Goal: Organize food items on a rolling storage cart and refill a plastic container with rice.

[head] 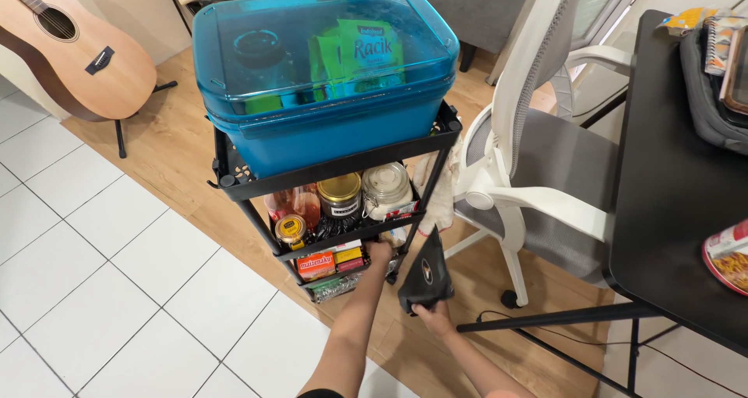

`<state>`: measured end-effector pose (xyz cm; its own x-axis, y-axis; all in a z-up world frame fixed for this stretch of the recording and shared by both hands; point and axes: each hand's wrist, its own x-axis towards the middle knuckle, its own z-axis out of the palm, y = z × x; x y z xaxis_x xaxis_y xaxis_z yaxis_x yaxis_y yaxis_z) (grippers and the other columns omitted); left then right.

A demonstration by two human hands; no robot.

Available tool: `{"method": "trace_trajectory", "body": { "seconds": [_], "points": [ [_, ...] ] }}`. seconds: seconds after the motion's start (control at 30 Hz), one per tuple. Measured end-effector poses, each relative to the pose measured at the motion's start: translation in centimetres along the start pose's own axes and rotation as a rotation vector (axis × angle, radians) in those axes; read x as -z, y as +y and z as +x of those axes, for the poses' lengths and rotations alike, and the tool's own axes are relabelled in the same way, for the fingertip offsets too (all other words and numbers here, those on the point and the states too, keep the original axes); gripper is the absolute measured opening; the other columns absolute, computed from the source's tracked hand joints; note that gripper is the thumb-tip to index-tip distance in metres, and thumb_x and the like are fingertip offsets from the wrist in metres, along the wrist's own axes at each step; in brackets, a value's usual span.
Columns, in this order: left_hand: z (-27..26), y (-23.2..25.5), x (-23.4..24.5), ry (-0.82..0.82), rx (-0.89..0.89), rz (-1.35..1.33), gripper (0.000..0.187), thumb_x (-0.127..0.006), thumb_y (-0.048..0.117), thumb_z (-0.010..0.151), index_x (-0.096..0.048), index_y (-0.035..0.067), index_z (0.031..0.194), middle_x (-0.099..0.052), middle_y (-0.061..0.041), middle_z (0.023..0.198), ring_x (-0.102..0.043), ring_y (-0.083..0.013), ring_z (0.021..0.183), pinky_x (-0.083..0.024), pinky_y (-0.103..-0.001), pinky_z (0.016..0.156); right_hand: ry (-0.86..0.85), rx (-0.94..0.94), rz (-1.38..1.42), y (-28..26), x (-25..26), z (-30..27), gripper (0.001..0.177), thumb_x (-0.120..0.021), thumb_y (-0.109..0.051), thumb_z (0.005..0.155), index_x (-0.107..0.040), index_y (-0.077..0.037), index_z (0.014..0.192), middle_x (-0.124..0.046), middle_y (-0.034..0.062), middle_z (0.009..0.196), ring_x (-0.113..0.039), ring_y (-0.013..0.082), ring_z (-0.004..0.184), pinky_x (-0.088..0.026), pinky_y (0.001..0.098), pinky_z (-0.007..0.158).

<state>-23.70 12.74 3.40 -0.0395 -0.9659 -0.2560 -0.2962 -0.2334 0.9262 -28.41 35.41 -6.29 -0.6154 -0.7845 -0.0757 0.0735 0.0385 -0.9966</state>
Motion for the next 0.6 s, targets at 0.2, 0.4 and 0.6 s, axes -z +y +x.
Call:
{"method": "trace_trajectory", "body": {
  "seconds": [0.2,0.4,0.6],
  "points": [
    [-6.0,-4.4,3.1,-0.482,0.213,-0.460,0.068,-0.058,0.048,0.101,-0.063,-0.005,0.143,-0.069,-0.018,0.138,-0.060,-0.0271,0.123,-0.043,-0.035,0.105,-0.103,-0.091,0.149,-2.5,2.4,1.4,0.065,-0.069,-0.002,0.074,-0.053,-0.001,0.137,-0.064,0.0057,0.120,-0.059,0.0220,0.113,-0.047,0.0365,0.100],
    [-11.4,0.7,11.4,-0.673,-0.477,-0.327,0.071,-0.079,0.029,0.085,-0.048,0.005,0.145,-0.059,-0.005,0.138,-0.060,-0.0169,0.121,-0.050,-0.032,0.099,-0.257,-0.149,0.574,-4.8,2.0,2.4,0.056,-0.057,-0.006,0.079,-0.059,0.002,0.134,-0.064,0.0068,0.129,-0.057,0.0232,0.123,-0.039,0.0385,0.108],
    [-11.4,0.3,11.8,-0.823,-0.447,-0.369,0.065,-0.084,0.021,0.085,-0.054,0.003,0.139,-0.066,-0.012,0.129,-0.061,-0.0187,0.120,-0.048,-0.032,0.104,-0.371,-0.181,0.796,-4.1,1.4,3.2,0.049,-0.058,-0.007,0.084,-0.061,0.003,0.131,-0.067,0.0119,0.131,-0.060,0.0277,0.125,-0.043,0.0430,0.109]
  ]
}}
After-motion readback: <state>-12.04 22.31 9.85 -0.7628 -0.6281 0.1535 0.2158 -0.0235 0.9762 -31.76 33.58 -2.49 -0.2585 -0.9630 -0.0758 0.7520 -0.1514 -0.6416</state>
